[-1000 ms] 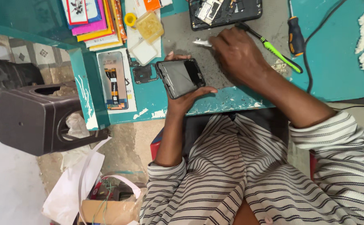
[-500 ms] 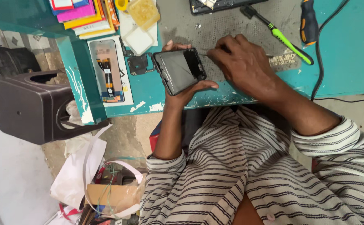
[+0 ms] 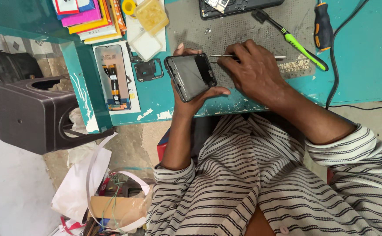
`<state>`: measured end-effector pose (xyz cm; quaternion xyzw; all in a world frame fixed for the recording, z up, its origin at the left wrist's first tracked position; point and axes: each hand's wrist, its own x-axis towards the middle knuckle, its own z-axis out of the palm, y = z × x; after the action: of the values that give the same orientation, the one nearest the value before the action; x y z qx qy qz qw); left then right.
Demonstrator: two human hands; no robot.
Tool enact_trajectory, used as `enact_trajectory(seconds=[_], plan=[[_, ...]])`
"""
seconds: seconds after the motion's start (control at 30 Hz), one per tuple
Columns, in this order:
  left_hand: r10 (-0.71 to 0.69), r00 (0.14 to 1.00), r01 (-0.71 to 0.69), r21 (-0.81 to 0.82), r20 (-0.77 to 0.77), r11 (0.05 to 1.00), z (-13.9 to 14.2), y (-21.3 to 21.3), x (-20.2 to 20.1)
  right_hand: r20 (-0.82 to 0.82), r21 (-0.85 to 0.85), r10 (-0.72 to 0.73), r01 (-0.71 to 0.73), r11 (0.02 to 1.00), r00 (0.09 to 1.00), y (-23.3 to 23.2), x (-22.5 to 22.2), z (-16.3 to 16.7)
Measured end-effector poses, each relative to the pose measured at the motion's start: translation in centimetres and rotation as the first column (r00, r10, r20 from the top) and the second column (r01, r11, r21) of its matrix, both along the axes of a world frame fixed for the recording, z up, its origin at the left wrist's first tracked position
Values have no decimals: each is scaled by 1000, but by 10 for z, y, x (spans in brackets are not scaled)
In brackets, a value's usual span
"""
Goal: The person works on a disassembled smartphone at a repair bench. They use a metal tool to pry and separate the screen assembly, apply liquid from a small bottle to the edges, and use a brush to clean the frame. The person repeatedly inspects the device and continues prying along the perimeter.
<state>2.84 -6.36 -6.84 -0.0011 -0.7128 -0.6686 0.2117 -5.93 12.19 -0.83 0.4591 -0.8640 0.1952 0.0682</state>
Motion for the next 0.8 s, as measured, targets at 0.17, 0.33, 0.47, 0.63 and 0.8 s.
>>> enact_trajectory(seconds=[0.17,0.33,0.47,0.63,0.8], plan=[[3,1000,-3,-9,16,1000,0,0,0,-9,-1,-1,1,1000,1000,1,1,-2],[4,1000,-4,-14,12,1000,0,0,0,-10,28,-6,6,1000,1000,0,0,-6],[-11,1000,11,1,-25,1000,-1,-1,-1,-51,34,-5,7,999,999,-4,0,-11],[-4,1000,4,17,-3,1000,0,0,-2,-59,37,-31,33,999,998,-3,2,-10],[0,1000,1,-16,15,1000,4,0,-2,-50,12,-26,26,1000,998,-1,3,-6]])
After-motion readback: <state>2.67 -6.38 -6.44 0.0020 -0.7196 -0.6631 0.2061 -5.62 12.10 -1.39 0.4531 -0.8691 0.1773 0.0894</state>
